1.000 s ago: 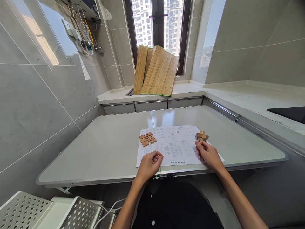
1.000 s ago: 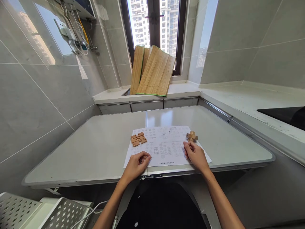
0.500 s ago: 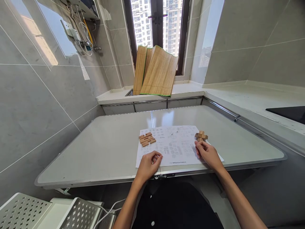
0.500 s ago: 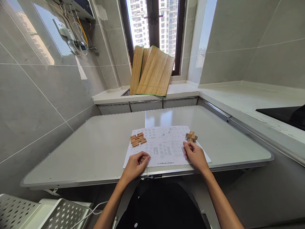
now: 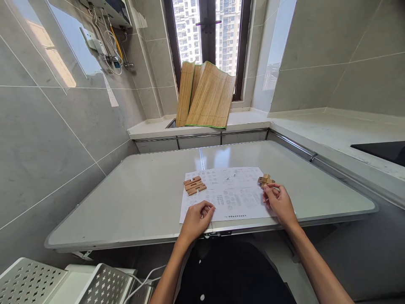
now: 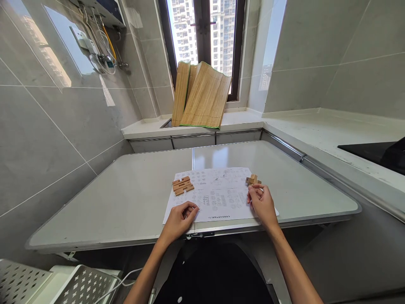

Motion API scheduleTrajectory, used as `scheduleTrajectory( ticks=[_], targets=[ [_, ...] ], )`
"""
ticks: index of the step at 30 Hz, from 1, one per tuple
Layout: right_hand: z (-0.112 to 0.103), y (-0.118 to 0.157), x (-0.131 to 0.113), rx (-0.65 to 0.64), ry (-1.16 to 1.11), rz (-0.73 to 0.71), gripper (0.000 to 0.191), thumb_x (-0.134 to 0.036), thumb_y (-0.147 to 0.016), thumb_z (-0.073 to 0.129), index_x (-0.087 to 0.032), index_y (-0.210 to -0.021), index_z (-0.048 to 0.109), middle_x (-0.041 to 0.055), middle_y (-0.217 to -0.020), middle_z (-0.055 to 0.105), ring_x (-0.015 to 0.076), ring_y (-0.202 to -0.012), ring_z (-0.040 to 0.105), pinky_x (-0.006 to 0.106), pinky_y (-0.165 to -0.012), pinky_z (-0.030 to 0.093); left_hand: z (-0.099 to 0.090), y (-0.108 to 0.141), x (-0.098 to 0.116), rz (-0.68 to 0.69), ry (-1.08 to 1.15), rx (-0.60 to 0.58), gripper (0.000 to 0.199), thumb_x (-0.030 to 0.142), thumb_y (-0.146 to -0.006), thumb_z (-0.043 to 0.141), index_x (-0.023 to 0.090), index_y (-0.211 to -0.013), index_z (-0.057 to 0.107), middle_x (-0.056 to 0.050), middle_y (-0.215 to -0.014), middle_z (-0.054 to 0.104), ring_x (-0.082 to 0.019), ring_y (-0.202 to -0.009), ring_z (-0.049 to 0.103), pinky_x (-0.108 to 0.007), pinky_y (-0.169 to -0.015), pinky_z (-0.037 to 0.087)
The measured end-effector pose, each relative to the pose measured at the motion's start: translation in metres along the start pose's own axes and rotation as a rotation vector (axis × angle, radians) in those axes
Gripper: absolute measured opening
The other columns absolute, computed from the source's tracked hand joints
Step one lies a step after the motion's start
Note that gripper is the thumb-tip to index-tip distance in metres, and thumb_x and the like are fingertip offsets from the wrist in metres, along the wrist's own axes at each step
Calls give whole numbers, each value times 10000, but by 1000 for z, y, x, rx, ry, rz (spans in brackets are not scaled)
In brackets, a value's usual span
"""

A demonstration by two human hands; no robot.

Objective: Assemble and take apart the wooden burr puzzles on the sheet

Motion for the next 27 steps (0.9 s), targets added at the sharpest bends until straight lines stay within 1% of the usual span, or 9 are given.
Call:
scheduleTrajectory(
  ticks=[2,6,11,14,22,24,27],
  targets=[
    [-1,-1,2,16,-43,-2,597,-653,-745,788,-260,-1068,476,-39,-733,648,129,-539,570,197,-407,411,1,0,-1,2,3,-1,281,415,-944,556,196,-910,729,-10,-734,679,-147,-642,561,-251,-640,438],
    [-2,-3,5,-9,-46,2,685,-605,-753,802,-288,-1215,407,-40,-795,657,137,-564,600,194,-405,429,1,-1,-3,4,-1,1,287,423,-944,556,196,-912,729,-13,-741,685,-147,-647,564,-253,-646,442],
    [-1,-7,10,-36,-26,21,852,-588,-762,791,-303,-1410,317,-10,-877,684,148,-596,625,199,-409,443,1,0,-2,7,0,-3,303,436,-941,550,194,-913,732,-18,-743,682,-150,-646,561,-255,-646,448],
    [0,-8,12,-52,-26,38,917,-576,-768,782,-296,-1479,275,11,-913,698,155,-618,630,200,-406,444,0,0,-1,11,6,2,304,431,-940,545,192,-909,732,-18,-738,679,-150,-645,560,-257,-646,449],
    [1,-7,10,-58,-28,69,957,-532,-767,784,-286,-1518,245,26,-946,705,166,-645,638,205,-399,455,-1,0,-1,14,4,8,309,431,-942,547,192,-908,741,-19,-729,681,-150,-640,563,-256,-639,449],
    [1,-7,9,-52,-22,73,947,-528,-762,790,-289,-1507,255,24,-952,701,165,-643,640,204,-397,453,-1,0,-1,17,3,5,303,427,-942,553,194,-907,742,-17,-728,683,-150,-642,565,-252,-639,448],
    [0,-8,9,-37,-18,78,893,-524,-749,808,-285,-1454,314,24,-968,691,163,-651,644,199,-394,448,-1,0,-1,16,5,10,300,431,-940,559,197,-903,744,-14,-728,687,-151,-648,573,-249,-640,450]
  ],
)
Point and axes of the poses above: each hand's wrist, its own y-axis away from the middle knuckle, its own z-axis out of the palm, x = y × z, the point moved 6 cm from there along -y, towards the middle knuckle
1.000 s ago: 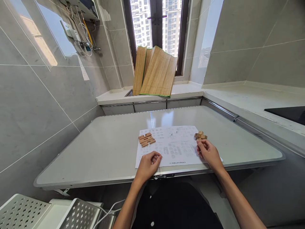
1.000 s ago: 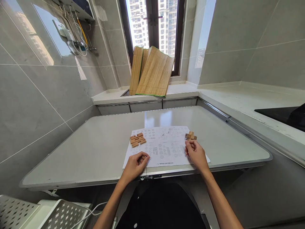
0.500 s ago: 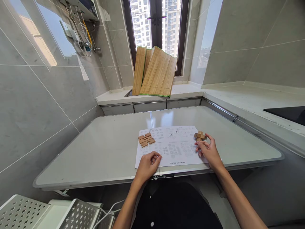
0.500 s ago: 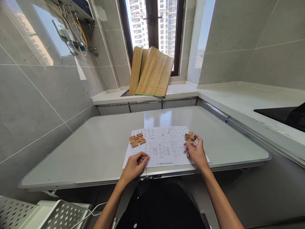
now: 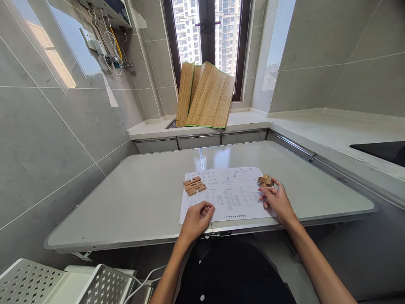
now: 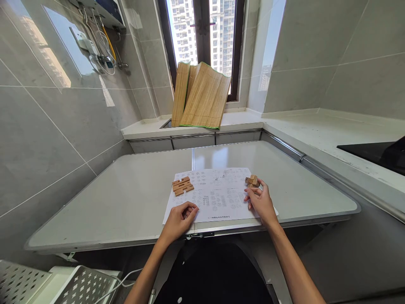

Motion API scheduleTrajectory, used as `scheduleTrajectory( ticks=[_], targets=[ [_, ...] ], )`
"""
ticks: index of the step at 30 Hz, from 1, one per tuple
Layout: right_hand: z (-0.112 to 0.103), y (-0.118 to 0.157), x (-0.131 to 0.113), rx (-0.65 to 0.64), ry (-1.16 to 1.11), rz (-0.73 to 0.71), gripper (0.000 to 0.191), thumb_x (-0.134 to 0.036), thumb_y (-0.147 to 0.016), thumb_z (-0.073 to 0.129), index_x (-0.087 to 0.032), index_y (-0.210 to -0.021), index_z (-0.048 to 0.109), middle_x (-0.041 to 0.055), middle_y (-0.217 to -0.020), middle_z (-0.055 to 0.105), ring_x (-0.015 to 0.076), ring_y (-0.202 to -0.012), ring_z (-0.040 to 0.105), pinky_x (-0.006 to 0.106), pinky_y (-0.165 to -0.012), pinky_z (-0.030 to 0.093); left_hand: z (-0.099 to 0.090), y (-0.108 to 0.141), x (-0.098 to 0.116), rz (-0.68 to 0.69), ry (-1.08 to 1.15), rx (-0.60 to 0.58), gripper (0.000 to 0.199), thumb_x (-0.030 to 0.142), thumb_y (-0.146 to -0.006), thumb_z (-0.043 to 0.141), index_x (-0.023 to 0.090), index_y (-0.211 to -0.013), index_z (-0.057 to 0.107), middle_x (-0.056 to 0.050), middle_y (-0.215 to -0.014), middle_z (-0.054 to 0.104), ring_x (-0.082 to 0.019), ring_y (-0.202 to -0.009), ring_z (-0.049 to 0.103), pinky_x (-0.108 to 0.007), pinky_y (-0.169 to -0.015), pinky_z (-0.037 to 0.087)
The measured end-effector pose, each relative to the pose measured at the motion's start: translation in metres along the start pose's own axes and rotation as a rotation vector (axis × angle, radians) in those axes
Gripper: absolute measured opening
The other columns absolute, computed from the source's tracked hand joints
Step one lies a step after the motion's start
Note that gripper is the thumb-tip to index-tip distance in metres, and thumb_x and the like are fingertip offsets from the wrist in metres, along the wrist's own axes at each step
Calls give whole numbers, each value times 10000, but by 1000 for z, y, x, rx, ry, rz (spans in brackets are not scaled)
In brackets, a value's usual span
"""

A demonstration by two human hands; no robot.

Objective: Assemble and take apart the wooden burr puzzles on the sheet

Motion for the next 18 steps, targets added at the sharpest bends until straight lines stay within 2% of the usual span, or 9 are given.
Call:
scheduleTrajectory(
  ticks=[5,18],
  targets=[
    [0,0,-1,15,3,-9,783,-529,-733,823,-273,-1339,398,17,-961,671,161,-656,647,194,-384,442,1,0,0,-18,-3,-5,314,450,-936,561,193,-912,741,-19,-740,692,-154,-647,572,-251,-639,445],
    [1,-3,2,-7,34,-24,718,-576,-728,802,-248,-1299,515,65,-1025,703,167,-656,657,209,-397,445,1,-1,0,-13,-4,-5,330,468,-932,554,198,-912,742,-24,-737,687,-158,-647,571,-258,-644,457]
  ],
)
Point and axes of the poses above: each hand's wrist, its own y-axis away from the middle knuckle, its own z-axis out of the palm, x = y × z, the point moved 6 cm from there along -y, towards the middle knuckle
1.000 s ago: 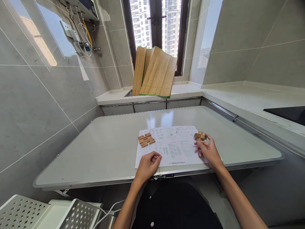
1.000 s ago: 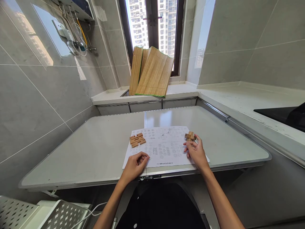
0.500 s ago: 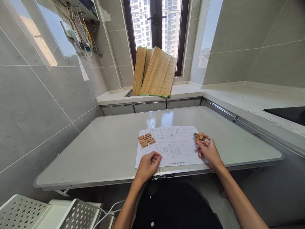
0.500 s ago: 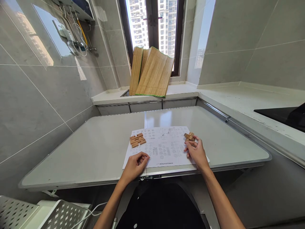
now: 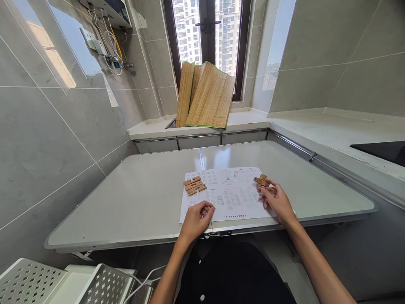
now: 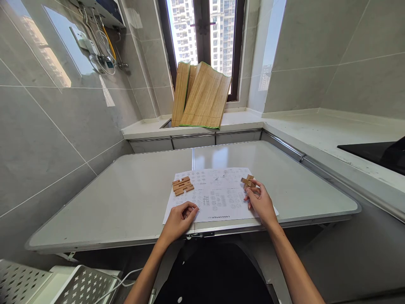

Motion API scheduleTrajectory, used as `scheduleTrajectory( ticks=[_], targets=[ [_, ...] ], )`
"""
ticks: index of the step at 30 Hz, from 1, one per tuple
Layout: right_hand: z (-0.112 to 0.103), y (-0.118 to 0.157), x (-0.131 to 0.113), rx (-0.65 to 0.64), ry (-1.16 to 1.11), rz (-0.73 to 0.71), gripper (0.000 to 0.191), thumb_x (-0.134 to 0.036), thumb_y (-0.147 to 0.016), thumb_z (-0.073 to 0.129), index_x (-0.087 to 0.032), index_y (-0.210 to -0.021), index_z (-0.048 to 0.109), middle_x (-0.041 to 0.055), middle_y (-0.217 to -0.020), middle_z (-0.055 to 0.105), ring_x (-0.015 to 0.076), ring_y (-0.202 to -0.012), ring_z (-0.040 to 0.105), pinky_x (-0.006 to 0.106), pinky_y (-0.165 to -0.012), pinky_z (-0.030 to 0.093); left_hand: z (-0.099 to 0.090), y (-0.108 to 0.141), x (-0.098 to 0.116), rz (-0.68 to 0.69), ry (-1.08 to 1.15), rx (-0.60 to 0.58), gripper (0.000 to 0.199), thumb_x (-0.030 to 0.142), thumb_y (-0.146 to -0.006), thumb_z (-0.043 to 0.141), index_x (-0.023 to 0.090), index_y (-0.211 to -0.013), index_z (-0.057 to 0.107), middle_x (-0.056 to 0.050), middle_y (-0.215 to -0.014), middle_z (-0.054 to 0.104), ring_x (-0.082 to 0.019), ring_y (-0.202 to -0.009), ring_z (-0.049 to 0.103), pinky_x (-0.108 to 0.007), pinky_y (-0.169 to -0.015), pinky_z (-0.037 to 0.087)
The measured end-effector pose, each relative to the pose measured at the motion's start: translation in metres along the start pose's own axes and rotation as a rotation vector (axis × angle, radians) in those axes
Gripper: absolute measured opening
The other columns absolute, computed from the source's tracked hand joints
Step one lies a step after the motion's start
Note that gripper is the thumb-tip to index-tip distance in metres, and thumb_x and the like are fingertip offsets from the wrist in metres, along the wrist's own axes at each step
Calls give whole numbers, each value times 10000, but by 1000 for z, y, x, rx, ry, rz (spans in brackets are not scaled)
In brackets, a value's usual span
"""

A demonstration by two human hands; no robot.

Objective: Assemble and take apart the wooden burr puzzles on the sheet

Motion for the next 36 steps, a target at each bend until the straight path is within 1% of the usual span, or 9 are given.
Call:
scheduleTrajectory(
  ticks=[8,17,20,23,26,28,29,32,36],
  targets=[
    [0,5,-6,15,69,-22,658,-597,-708,805,-210,-1207,621,58,-881,726,160,-607,630,224,-446,441,0,0,0,3,5,0,316,447,-931,558,192,-912,742,-24,-739,691,-153,-645,569,-258,-645,461],
    [12,22,-38,-101,141,-119,538,-677,-789,710,-197,-1030,672,0,-653,623,157,-576,548,240,-490,389,0,1,0,-1,-1,-4,316,446,-932,557,190,-907,741,-20,-733,685,-152,-642,563,-262,-646,453],
    [28,33,-51,-180,143,-144,477,-659,-820,687,-211,-982,662,-16,-642,583,148,-559,526,256,-524,414,0,1,1,-2,2,-8,312,449,-942,557,194,-915,736,-11,-724,671,-147,-644,553,-258,-649,446],
    [56,46,-59,-309,85,-160,393,-600,-867,669,-220,-961,642,-34,-621,548,135,-546,505,261,-550,431,0,1,2,-7,14,-8,316,476,-937,574,198,-953,723,-8,-745,668,-144,-650,550,-253,-651,446],
    [91,60,-61,-469,5,-135,361,-572,-883,669,-223,-968,634,-36,-622,553,131,-550,504,253,-535,418,-1,1,3,-19,49,-15,355,492,-897,637,209,-1109,681,-14,-882,708,-130,-637,560,-253,-650,459],
    [110,67,-59,-556,-49,-108,367,-579,-888,663,-225,-977,629,-32,-639,574,132,-555,511,248,-518,406,-1,1,3,-39,68,-9,476,485,-858,692,217,-1245,624,-21,-952,723,-128,-644,582,-258,-659,472],
    [117,69,-59,-590,-73,-95,369,-582,-890,660,-226,-980,626,-34,-639,575,132,-555,512,246,-512,401,-2,1,3,-50,69,-5,546,483,-841,713,220,-1305,593,-17,-930,724,-136,-657,596,-262,-666,477],
    [131,75,-57,-667,-134,-76,355,-570,-903,655,-226,-985,618,-42,-632,571,128,-551,516,242,-508,398,-2,2,2,-66,52,1,668,488,-807,752,221,-1387,554,11,-769,693,-166,-692,623,-276,-683,487],
    [139,81,-58,-746,-177,-56,333,-551,-926,640,-228,-975,576,-43,-651,587,117,-549,518,236,-510,395,-4,3,3,-67,72,19,642,497,-789,766,211,-1340,600,0,-780,685,-161,-682,619,-276,-667,490]
  ],
)
Point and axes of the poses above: each hand's wrist, its own y-axis away from the middle knuckle, its own z-axis out of the palm, x = y × z, the point moved 6 cm from there along -y, towards the middle knuckle
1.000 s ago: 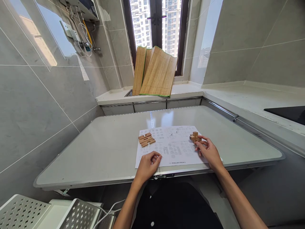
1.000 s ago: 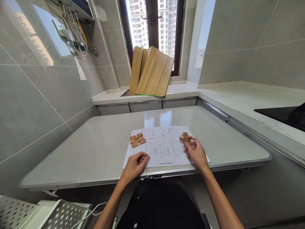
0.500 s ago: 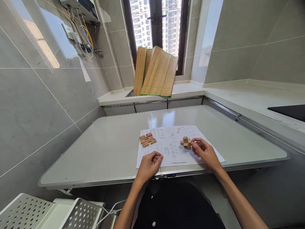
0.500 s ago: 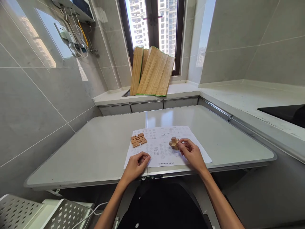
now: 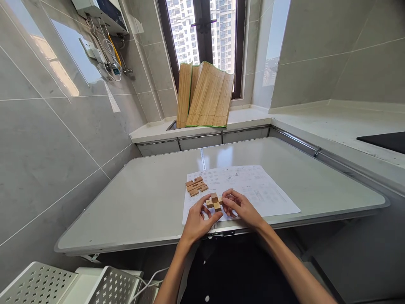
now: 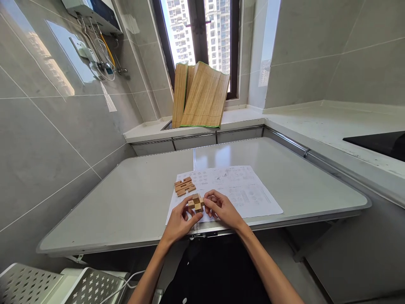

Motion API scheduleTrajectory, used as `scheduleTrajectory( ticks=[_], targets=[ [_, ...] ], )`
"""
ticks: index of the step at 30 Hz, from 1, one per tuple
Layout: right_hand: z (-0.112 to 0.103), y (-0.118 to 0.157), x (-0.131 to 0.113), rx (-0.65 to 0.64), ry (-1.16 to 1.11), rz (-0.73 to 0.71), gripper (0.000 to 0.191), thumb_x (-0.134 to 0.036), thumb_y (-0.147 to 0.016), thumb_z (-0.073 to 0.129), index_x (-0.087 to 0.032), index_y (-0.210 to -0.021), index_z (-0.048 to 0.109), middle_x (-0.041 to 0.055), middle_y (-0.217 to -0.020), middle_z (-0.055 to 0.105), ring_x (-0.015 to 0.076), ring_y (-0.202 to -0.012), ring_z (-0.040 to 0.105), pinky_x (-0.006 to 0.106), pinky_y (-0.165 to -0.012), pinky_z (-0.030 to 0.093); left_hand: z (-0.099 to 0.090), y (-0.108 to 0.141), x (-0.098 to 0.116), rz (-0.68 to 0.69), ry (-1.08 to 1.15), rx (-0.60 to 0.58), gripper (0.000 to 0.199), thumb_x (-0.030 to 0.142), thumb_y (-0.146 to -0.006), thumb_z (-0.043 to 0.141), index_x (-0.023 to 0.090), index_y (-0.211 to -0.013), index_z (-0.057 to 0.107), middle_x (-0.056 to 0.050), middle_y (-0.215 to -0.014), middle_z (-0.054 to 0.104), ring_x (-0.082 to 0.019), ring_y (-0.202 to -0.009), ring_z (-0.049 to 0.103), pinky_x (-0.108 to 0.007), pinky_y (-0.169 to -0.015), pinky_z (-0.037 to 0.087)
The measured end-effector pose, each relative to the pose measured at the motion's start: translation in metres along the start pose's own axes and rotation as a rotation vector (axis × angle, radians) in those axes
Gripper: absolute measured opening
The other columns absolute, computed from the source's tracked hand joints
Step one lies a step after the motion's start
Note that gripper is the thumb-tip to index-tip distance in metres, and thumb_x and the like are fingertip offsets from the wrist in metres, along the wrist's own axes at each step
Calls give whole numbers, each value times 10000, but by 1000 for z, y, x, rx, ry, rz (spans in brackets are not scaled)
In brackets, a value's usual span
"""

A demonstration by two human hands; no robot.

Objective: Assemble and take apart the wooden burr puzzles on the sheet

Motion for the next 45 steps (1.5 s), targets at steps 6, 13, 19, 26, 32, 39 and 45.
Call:
scheduleTrajectory(
  ticks=[6,13,19,26,32,39,45],
  targets=[
    [8,0,-1,-86,-6,36,363,-591,-955,583,-253,-1040,482,-57,-707,594,105,-540,538,210,-476,393,-2,1,0,-32,90,33,693,530,-731,809,214,-1309,592,36,-701,617,-137,-604,584,-240,-579,464],
    [13,3,0,-200,82,86,413,-563,-971,568,-229,-1213,581,-15,-755,619,115,-556,512,251,-531,426,-4,2,-3,-2,133,52,662,484,-722,824,214,-1280,592,29,-751,620,-102,-562,510,-206,-522,418],
    [9,2,7,-108,274,18,278,-437,-938,632,-219,-1106,669,30,-906,669,165,-728,581,266,-610,431,-4,2,-1,26,135,37,605,484,-736,821,210,-1234,613,-47,-1039,692,-114,-665,569,-194,-520,419],
    [7,2,10,10,433,-19,180,-286,-873,658,-208,-1033,689,7,-836,662,155,-678,567,257,-592,394,-3,2,-1,7,133,17,601,469,-758,812,206,-1251,591,-41,-1039,693,-93,-632,540,-192,-519,406],
    [6,5,15,12,327,59,286,-410,-911,650,-205,-1109,626,-13,-701,671,185,-634,650,283,-626,446,-4,4,0,-3,109,28,587,464,-755,812,205,-1236,597,-22,-979,698,-86,-603,519,-195,-517,402],
    [6,6,12,3,343,76,341,-479,-939,619,-199,-1132,615,-24,-654,658,193,-654,655,299,-688,467,-6,2,2,-10,140,38,555,457,-763,803,201,-1217,614,-28,-984,703,-126,-695,605,-225,-610,484],
    [5,5,12,-4,334,71,435,-558,-933,604,-191,-1166,608,-3,-733,683,190,-680,650,304,-714,470,-7,1,0,-41,161,31,553,455,-759,797,181,-1209,627,-40,-976,701,-159,-777,636,-252,-670,513]
  ],
)
Point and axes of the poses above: each hand's wrist, its own y-axis away from the middle knuckle, its own z-axis out of the palm, x = y × z, the point moved 6 cm from there along -y, towards the middle knuckle
